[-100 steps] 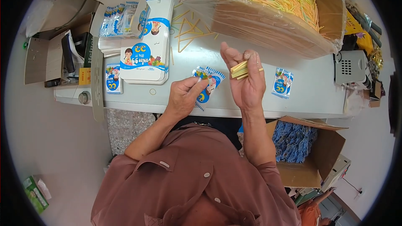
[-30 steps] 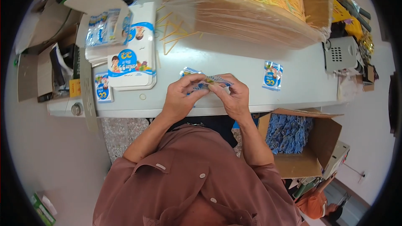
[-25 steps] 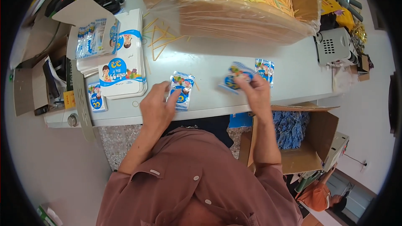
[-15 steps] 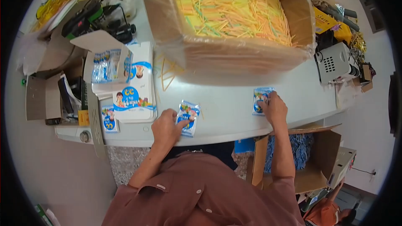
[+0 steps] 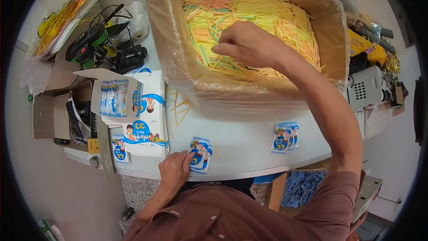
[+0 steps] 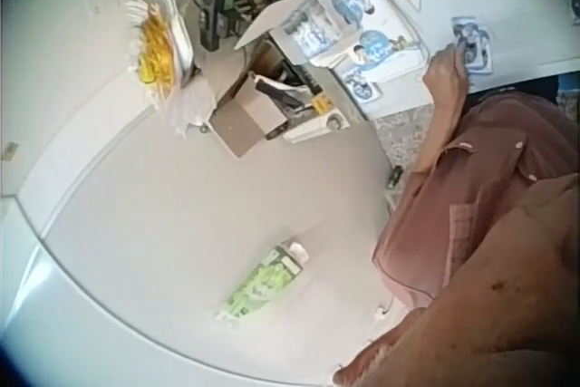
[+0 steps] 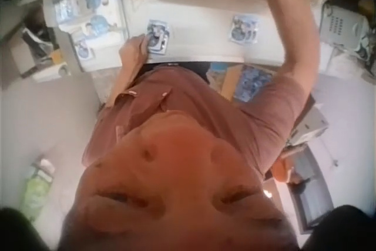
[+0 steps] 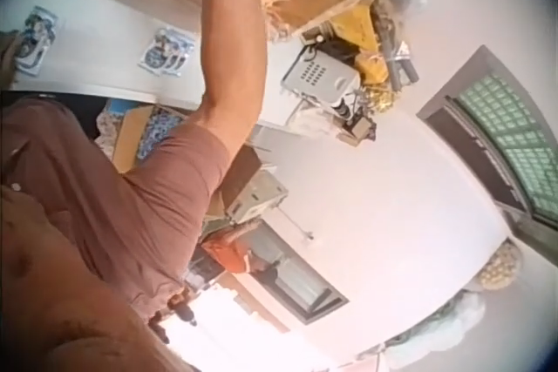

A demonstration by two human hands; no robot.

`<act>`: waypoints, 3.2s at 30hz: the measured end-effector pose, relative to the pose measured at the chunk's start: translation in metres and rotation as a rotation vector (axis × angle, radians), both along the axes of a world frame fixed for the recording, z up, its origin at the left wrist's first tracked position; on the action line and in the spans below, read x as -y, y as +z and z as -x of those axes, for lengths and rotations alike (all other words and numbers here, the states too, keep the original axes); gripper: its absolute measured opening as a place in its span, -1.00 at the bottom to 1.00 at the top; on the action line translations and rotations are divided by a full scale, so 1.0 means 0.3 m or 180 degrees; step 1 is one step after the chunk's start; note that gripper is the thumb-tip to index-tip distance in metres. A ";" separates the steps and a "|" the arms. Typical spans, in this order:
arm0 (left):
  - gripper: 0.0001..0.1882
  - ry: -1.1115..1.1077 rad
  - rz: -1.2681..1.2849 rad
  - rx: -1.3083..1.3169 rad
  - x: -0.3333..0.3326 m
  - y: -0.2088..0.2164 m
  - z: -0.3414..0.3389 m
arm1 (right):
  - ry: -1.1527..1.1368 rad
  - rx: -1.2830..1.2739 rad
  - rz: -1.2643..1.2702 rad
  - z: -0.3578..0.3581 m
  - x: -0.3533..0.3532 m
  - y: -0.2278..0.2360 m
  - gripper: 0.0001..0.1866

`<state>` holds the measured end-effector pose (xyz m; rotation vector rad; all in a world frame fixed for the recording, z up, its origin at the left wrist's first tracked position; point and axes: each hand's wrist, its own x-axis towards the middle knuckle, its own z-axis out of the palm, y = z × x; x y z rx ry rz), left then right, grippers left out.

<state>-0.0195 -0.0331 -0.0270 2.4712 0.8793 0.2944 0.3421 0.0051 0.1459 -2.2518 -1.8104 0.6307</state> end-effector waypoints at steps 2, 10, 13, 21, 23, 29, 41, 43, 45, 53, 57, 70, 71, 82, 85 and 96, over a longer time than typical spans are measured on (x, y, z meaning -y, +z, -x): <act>-0.83 0.0244 0.0333 0.0494 0.005 -0.038 0.006 | 0.0054 0.0380 0.0081 0.030 -0.071 -0.051 -0.52; -0.82 0.0455 0.0740 0.0632 0.002 -0.029 0.003 | 0.0078 0.1132 -0.0241 0.093 -0.140 -0.129 -0.55; -0.81 0.0420 0.0847 0.0677 -0.002 -0.034 0.003 | 0.0361 0.1153 -0.0249 0.087 -0.149 -0.106 -0.58; -0.84 0.0433 0.0923 0.0717 -0.011 -0.056 0.020 | 0.0228 0.1093 -0.0351 0.120 -0.150 -0.158 -0.83; -0.85 0.0424 0.0880 0.0774 -0.012 -0.061 0.021 | 0.0352 0.1167 -0.0546 0.115 -0.151 -0.169 -0.83; -0.85 0.0444 0.0915 0.0811 -0.014 -0.057 0.020 | 0.0678 0.1226 -0.0597 0.086 -0.182 -0.183 -0.84; -0.84 0.0510 0.1093 0.0805 -0.016 -0.058 0.025 | 0.1189 0.2061 -0.0719 0.078 -0.204 -0.231 -0.73; -0.84 0.0507 0.1119 0.0799 -0.018 -0.056 0.024 | 0.1089 0.2085 -0.0718 0.078 -0.201 -0.235 -0.69; -0.84 0.0520 0.1144 0.0796 -0.016 -0.052 0.023 | 0.0839 0.1702 -0.0626 0.061 -0.198 -0.231 -0.65; -0.83 0.0533 0.1040 0.0864 -0.011 -0.046 0.023 | -0.0391 -0.0608 -0.0954 -0.043 -0.057 -0.081 -0.73; -0.78 0.0343 0.0703 0.0623 -0.003 -0.047 0.045 | -0.1297 -0.3436 -0.1352 -0.029 0.159 0.018 -0.76; -0.38 -0.0204 0.5119 0.2764 -0.047 0.155 -0.267 | -0.0734 -0.5323 0.0324 0.483 0.529 -0.329 -0.74; -0.42 -0.0206 0.5267 0.2659 -0.042 0.148 -0.281 | -0.0757 -0.5361 0.0325 0.495 0.523 -0.359 -0.74; -0.66 0.0021 0.5505 0.1523 -0.058 0.018 -0.304 | -0.1336 -0.6478 0.0549 0.550 0.527 -0.554 -0.78; -0.61 -0.0141 0.5273 0.0902 -0.058 0.070 -0.307 | -0.1319 -0.6638 0.0464 0.554 0.531 -0.577 -0.78; -0.56 0.0357 0.1470 0.2031 -0.035 0.109 -0.158 | -0.1310 -0.3195 -0.1606 0.497 0.538 -0.621 -0.80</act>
